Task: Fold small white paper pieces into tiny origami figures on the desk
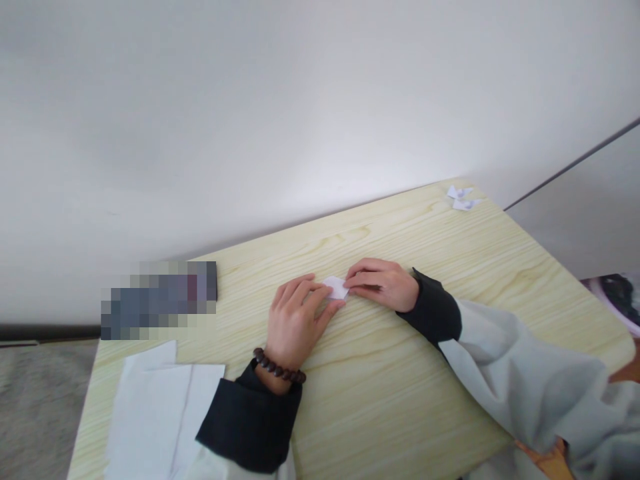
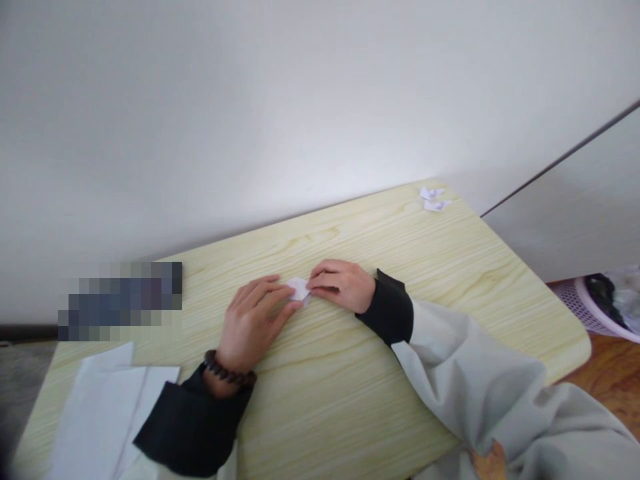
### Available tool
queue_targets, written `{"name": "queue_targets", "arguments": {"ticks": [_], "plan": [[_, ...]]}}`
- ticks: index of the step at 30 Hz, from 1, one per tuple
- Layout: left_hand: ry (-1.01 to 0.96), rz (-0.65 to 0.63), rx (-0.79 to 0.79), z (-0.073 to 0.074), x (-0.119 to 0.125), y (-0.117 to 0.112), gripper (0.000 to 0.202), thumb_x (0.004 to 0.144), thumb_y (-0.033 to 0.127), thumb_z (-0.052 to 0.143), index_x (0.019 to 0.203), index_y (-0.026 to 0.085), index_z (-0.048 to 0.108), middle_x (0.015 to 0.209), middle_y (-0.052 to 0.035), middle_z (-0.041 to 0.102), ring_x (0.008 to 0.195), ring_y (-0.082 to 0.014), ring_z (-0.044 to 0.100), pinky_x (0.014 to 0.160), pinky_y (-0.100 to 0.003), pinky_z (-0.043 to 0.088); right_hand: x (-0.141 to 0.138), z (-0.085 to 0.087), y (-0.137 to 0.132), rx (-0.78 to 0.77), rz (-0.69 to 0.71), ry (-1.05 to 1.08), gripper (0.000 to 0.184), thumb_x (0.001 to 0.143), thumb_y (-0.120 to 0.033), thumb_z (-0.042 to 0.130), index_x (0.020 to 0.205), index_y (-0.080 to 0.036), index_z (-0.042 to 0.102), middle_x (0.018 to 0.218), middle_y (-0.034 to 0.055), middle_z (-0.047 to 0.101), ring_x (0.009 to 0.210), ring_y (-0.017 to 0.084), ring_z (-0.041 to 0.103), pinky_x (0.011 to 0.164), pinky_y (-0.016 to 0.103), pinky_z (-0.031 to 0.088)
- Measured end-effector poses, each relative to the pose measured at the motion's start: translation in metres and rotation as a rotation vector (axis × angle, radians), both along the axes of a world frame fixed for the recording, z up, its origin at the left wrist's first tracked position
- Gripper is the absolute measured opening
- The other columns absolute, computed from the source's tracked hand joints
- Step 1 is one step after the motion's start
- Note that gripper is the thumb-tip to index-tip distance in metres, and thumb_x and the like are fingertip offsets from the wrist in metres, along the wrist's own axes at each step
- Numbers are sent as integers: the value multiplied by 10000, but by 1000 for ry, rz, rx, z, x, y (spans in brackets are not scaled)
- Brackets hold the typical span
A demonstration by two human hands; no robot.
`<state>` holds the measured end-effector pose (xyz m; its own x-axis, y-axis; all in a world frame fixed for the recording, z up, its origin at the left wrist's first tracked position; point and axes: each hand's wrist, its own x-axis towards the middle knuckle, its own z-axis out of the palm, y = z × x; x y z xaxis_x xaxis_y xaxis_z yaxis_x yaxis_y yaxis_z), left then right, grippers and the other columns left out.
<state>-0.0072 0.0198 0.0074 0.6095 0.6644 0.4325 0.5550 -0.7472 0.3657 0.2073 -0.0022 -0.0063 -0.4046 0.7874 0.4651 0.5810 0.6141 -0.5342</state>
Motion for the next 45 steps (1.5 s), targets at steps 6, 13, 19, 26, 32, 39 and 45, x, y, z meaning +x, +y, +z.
{"name": "queue_targets", "arguments": {"ticks": [6,13,19,26,32,39,45], "plan": [[-10,-48,28,-4,-4,3,86,822,235,594,859,212,668,882,-14,686,1005,-203,585,860,-352,460,-4,0,-1,-3,-62,-15,175,862,-255,546,860,-169,697,830,68,614,743,132,584,670,252,496],[-41,49,-24,-8,0,2,111,842,201,553,840,181,662,859,-55,611,855,-179,547,751,-317,487,-9,6,-2,-144,-124,-14,176,874,-264,526,835,-159,662,802,59,609,741,138,564,685,261,466],[-55,11,-54,-7,1,2,127,865,169,511,944,150,609,887,-53,633,893,-177,533,822,-330,466,-14,10,-2,-224,-206,1,161,857,-284,550,784,-166,631,754,36,606,674,123,539,648,249,435],[27,69,-115,-6,4,-1,142,882,184,475,936,165,605,861,-50,637,882,-206,501,803,-372,433,-23,11,-3,-209,-270,-40,151,845,-239,557,732,-163,621,725,32,611,712,141,541,694,274,416],[53,164,-155,-7,8,-5,192,876,188,477,1024,144,591,879,-71,635,893,-226,483,813,-391,426,-30,7,-3,-202,-364,-26,124,826,-228,578,715,-174,591,703,14,607,707,141,531,702,281,396],[43,197,-108,-6,10,-6,180,865,208,496,975,174,634,894,-66,617,914,-227,462,846,-375,424,-30,5,-4,-215,-375,-38,133,834,-253,571,726,-176,572,706,11,583,711,147,513,691,284,382],[107,322,-164,-5,11,-7,200,855,252,511,1013,211,627,1018,-87,545,974,-257,444,851,-429,398,-30,5,-3,-245,-387,26,89,809,-234,603,834,-175,540,763,4,579,742,141,526,713,276,384]]}}
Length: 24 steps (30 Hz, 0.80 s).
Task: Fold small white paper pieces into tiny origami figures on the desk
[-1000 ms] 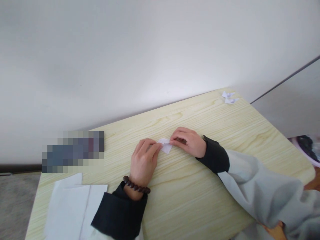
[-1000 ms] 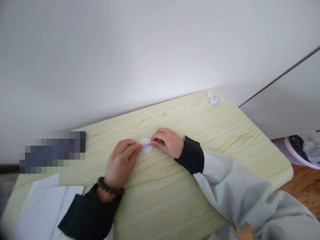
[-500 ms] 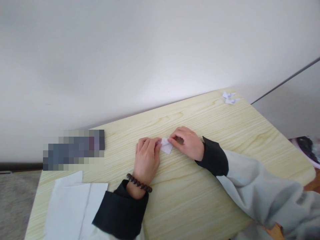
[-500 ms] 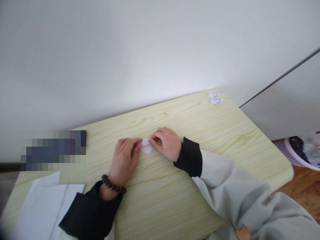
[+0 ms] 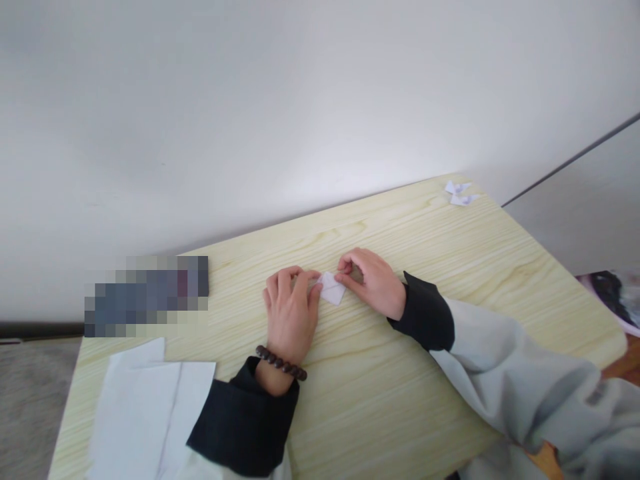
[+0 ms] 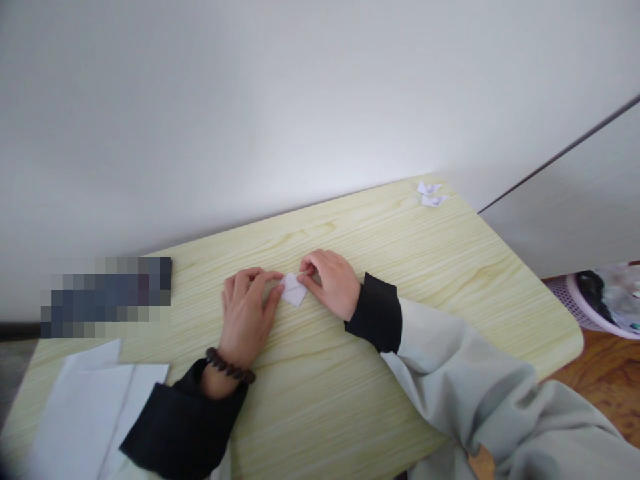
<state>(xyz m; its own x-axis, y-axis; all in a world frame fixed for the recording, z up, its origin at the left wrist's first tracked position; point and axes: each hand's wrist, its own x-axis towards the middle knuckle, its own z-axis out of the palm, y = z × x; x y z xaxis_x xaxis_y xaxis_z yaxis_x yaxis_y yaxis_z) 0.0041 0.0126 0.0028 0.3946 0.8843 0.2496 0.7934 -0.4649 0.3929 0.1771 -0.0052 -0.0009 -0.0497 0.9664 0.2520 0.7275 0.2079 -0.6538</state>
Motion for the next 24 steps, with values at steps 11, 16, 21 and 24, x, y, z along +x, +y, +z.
{"name": "queue_targets", "arguments": {"ticks": [11,16,21,24], "plan": [[1,55,-31,2,4,0,233,846,353,523,1034,257,621,1019,-76,568,997,-270,450,826,-444,360,1,0,0,34,34,-33,69,822,-233,569,793,-185,530,755,7,573,739,146,519,719,285,373],[-10,54,-52,3,5,0,220,841,357,532,1025,272,618,1011,-68,568,990,-267,448,812,-433,354,-1,1,-2,58,15,-38,144,807,-311,580,839,-186,516,798,27,576,766,164,524,741,306,387],[3,62,-71,5,6,1,220,840,363,535,1030,281,610,1018,-55,572,996,-264,448,816,-428,349,-4,0,-2,47,-20,-74,210,783,-357,611,841,-183,509,807,28,573,776,173,518,738,311,383],[2,53,-74,5,6,1,225,846,361,529,1048,290,599,1021,-47,577,997,-260,451,811,-421,348,-5,2,0,-1,-20,-69,222,774,-355,631,846,-178,518,802,25,568,782,173,519,740,310,379]]}}
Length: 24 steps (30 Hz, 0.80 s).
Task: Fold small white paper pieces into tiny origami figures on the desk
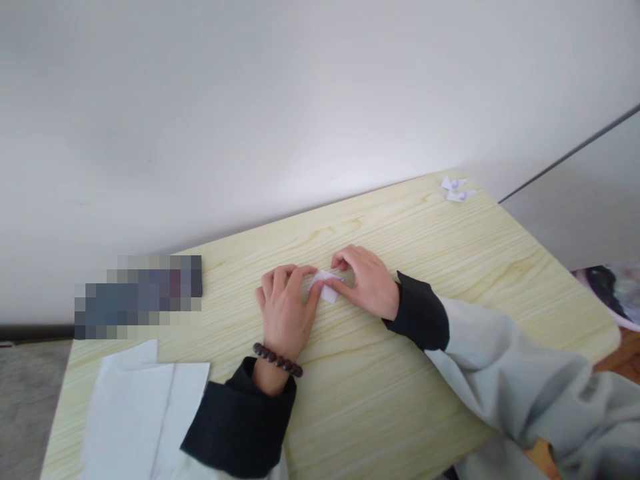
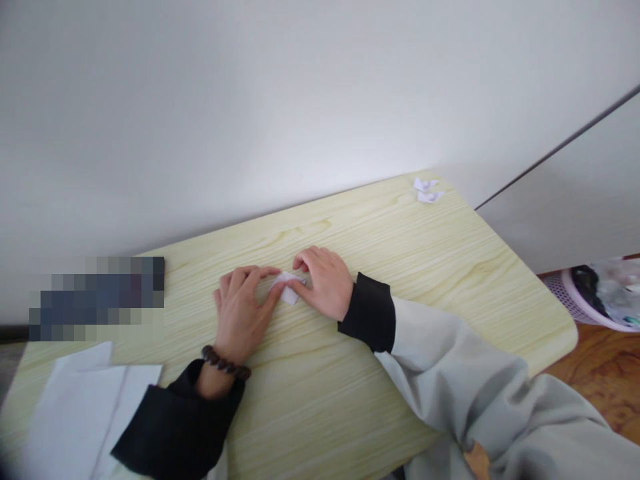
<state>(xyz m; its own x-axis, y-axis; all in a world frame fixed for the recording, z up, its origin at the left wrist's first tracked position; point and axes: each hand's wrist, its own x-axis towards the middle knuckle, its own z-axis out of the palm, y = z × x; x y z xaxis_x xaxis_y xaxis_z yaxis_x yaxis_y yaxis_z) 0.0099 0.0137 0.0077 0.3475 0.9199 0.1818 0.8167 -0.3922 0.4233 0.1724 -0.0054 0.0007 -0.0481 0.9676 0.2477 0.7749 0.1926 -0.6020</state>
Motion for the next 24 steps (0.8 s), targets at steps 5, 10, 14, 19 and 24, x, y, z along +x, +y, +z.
{"name": "queue_targets", "arguments": {"ticks": [5,10,14,19,24], "plan": [[-6,-39,26,-1,-2,0,217,861,338,514,1051,326,618,1005,-45,575,969,-247,458,790,-410,341,5,4,3,-65,37,71,206,738,-278,672,841,-179,523,770,5,552,744,154,514,719,296,379],[1,-48,73,-3,-2,-1,215,860,334,518,1025,343,655,1004,-57,555,964,-250,453,774,-406,340,10,4,4,-82,73,116,159,741,-138,622,860,-174,523,767,-1,536,717,133,493,676,263,375],[-9,-91,93,-4,-3,0,210,855,296,532,1006,349,669,1002,-55,538,948,-235,465,779,-396,346,10,3,4,-91,70,122,151,742,-137,620,856,-175,528,767,-4,534,717,131,486,673,263,369],[33,-156,110,-1,-4,1,209,841,261,557,967,369,682,975,-46,567,959,-244,452,775,-393,347,13,6,6,-113,107,156,152,735,-119,619,838,-178,525,763,-10,537,701,121,481,654,251,370],[56,-163,104,0,-3,0,213,845,257,547,969,371,678,984,-46,574,970,-250,441,772,-396,349,17,8,7,-156,139,175,165,730,-84,609,848,-169,529,776,-5,543,703,115,485,642,241,375]]}}
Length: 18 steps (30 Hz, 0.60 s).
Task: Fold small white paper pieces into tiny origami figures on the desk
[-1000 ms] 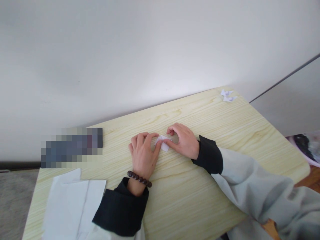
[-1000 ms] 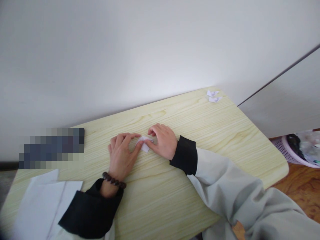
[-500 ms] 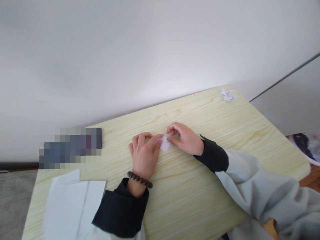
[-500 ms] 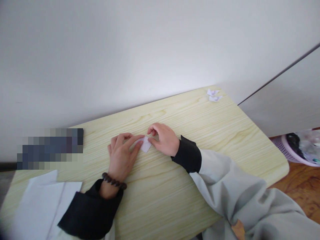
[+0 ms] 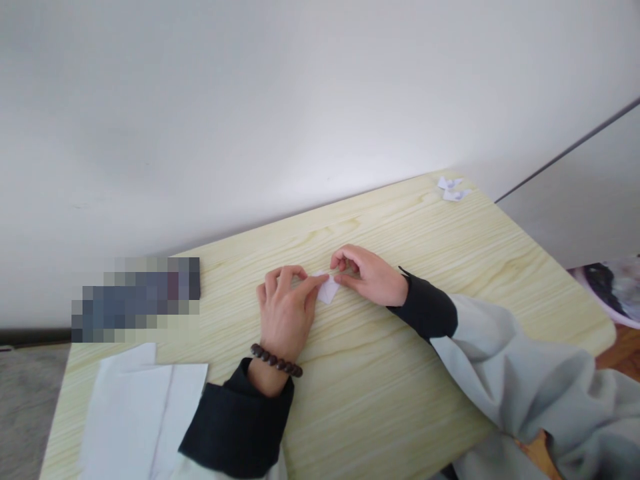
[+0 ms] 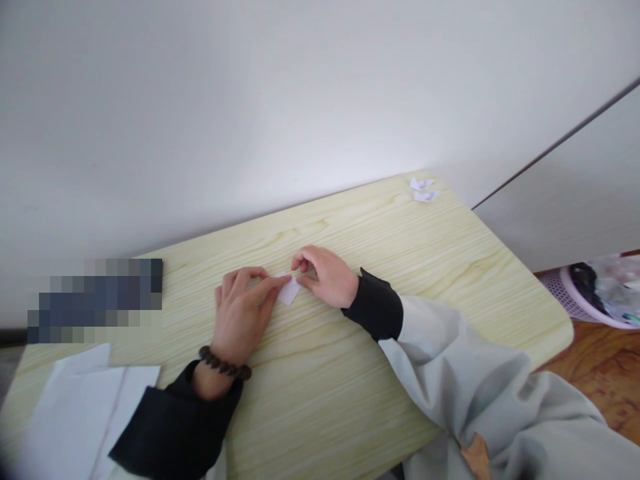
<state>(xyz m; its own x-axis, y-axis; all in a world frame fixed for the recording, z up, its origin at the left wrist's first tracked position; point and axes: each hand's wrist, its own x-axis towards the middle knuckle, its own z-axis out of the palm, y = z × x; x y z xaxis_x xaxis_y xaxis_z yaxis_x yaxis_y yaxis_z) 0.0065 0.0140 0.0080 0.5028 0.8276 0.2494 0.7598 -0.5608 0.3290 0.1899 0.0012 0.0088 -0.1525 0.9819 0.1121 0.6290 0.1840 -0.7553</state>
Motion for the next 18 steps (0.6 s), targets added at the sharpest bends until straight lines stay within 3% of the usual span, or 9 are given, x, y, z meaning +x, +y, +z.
{"name": "queue_targets", "arguments": {"ticks": [7,18], "plan": [[-61,-36,-4,-4,-4,3,212,850,251,537,979,333,684,945,-51,595,939,-226,467,778,-384,356,0,-5,-2,66,-3,-16,177,738,-111,620,873,-172,523,799,2,545,694,116,481,630,241,386],[-93,-48,-65,-4,-9,5,245,847,273,539,1069,271,643,916,-42,616,905,-208,490,775,-365,360,1,-9,-8,181,21,-88,43,828,-201,559,863,-179,569,794,29,588,726,137,517,666,260,424]]}}
